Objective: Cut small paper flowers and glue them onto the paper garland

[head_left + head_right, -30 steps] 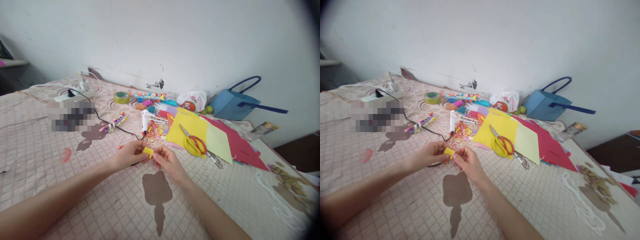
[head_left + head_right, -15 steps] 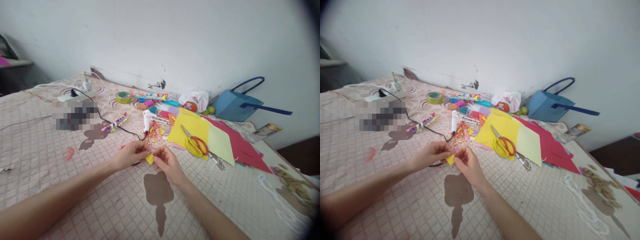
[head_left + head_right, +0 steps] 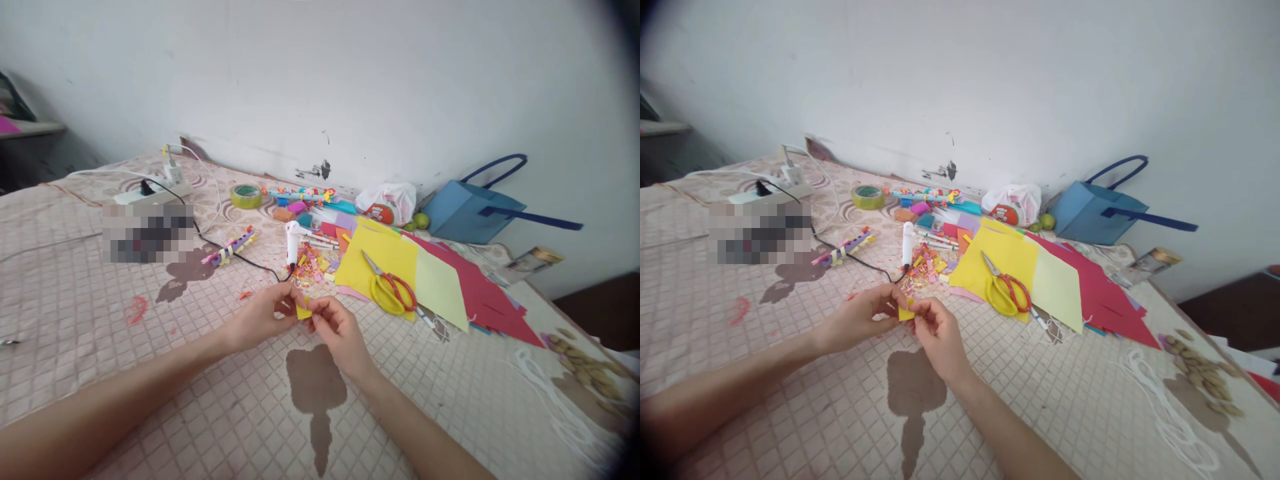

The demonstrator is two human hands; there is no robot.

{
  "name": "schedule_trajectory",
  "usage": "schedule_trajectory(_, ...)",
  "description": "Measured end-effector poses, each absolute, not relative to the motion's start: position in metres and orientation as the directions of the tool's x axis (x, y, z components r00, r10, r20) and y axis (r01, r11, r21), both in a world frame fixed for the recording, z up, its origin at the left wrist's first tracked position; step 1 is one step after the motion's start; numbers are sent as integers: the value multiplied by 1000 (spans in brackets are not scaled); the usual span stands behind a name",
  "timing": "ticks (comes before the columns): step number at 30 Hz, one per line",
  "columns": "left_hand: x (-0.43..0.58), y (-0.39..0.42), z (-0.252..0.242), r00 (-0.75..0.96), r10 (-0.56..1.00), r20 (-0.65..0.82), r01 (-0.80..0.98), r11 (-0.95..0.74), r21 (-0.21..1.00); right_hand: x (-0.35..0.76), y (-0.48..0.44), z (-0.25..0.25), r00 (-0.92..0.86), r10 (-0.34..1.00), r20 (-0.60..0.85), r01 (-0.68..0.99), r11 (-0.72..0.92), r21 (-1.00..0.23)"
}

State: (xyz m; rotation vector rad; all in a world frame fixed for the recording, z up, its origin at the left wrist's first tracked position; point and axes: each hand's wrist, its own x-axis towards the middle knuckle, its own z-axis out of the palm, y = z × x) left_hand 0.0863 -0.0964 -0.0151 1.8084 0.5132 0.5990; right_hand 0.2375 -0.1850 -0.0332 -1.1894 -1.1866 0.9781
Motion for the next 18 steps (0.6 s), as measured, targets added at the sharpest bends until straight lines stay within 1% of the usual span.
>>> schedule_trajectory(2, 87, -96, -18, 769, 620, 158, 42, -296, 954, 237, -186, -33, 138, 975, 177, 55, 171, -984)
schedule_trajectory(6, 87, -94, -20, 788, 601, 134, 17, -239, 971, 238, -187, -33, 135, 964, 230, 152, 209, -966)
schedule_trajectory(11, 87, -96, -17, 818, 568, 97, -10, -154, 988, 239, -188, -30, 149, 961, 233, 211, 200, -957)
schedule_trajectory(15, 89, -100, -17, 790, 609, 76, -39, -74, 997, 238, -188, -30, 177, 968, 179, 177, 147, -973)
schedule_trajectory(18, 90, -102, -19, 771, 634, 55, -60, -14, 998, 237, -187, -33, 206, 971, 121, 94, 104, -990)
